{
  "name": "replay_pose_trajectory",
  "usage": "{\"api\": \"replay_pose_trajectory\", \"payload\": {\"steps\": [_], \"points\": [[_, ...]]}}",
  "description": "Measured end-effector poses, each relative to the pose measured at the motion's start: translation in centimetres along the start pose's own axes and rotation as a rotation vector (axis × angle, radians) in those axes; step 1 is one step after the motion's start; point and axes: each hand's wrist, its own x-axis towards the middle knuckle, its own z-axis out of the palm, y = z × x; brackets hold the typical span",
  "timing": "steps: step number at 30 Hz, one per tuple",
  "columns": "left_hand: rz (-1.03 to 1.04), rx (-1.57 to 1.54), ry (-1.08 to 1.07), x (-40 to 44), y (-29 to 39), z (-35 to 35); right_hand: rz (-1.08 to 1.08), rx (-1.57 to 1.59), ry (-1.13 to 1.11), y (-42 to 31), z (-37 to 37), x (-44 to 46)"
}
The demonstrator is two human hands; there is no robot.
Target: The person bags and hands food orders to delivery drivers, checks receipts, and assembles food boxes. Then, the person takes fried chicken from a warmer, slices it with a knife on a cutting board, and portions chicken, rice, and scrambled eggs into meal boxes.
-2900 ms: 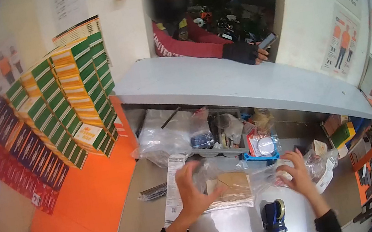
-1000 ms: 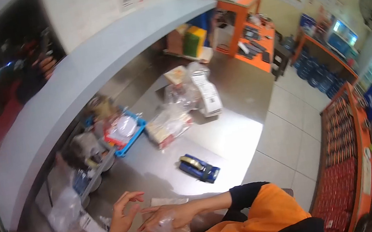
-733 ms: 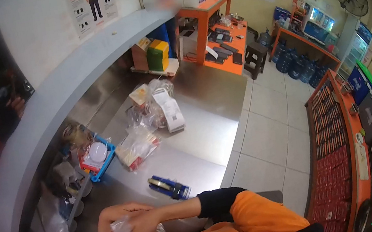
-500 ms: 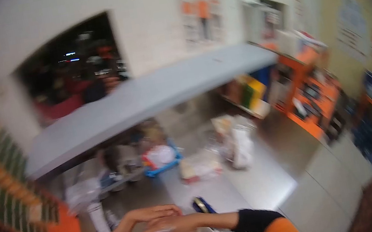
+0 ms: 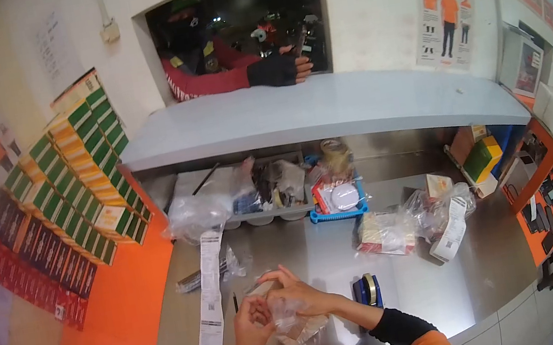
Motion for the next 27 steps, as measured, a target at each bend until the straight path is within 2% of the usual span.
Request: {"api": "replay_pose_trajectory", "payload": {"steps": [1, 2, 4, 8, 10, 12, 14, 16, 17, 19, 20, 22, 23, 25, 26, 27], "points": [[-0.064, -0.281, 0.042, 0.7, -0.4, 0.4, 0.068, 0.071, -0.029, 1.2, 0.6, -0.6], [-0.094, -0.283, 0.046, 1.2, -1.2, 0.6, 0.083, 0.094, -0.040, 2.2, 1.5, -0.8], [0.017, 0.019, -0.022, 1.1, -3.1, 0.8, 0.282, 0.152, 0.076, 3.3, 4.1, -1.8], [-0.075, -0.205, -0.056, 1.7, -6.1, 1.4, 0.250, 0.064, -0.077, 3.2, 2.4, -0.7], [0.037, -0.017, -0.118, 1.9, -6.4, 1.5, 0.241, 0.623, -0.223, 2.4, -0.8, 1.2], [-0.013, -0.044, -0.177, 2.5, -5.9, 1.1, 0.336, 0.713, -0.440, 4.9, -7.1, 3.6], [-0.066, -0.069, -0.240, 2.8, -5.3, 0.6, 0.501, 0.622, 0.004, 11.6, -10.9, 5.9], [-0.042, -0.070, -0.292, 3.0, -5.0, 0.1, 0.540, -0.108, 0.346, 18.3, -11.0, 7.8], [-0.038, -0.067, -0.289, 3.2, -5.1, 0.1, 0.535, -0.108, 0.347, 20.8, -10.5, 8.2], [0.058, -0.086, -0.197, 3.3, -5.4, 0.4, 0.327, -0.606, 0.313, 24.3, -9.5, 9.4], [0.051, -0.085, -0.196, 3.7, -5.6, 0.6, 0.329, -0.600, 0.309, 25.4, -9.2, 9.7], [0.097, 0.022, -0.199, 4.5, -6.2, 0.8, 0.498, -0.792, 0.253, 27.0, -8.8, 9.9], [0.079, 0.018, -0.202, 4.7, -6.5, 0.8, 0.509, -0.782, 0.241, 27.3, -8.8, 9.6], [0.174, 0.047, -0.232, 5.1, -7.0, 0.6, 0.532, -0.904, 0.275, 25.6, -9.3, 8.9], [0.159, 0.043, -0.238, 5.2, -7.2, 0.5, 0.545, -0.895, 0.265, 23.2, -9.5, 8.4], [0.170, 0.045, -0.263, 5.1, -7.4, 0.4, 0.537, -0.758, 0.443, 19.4, -9.8, 7.7]]}}
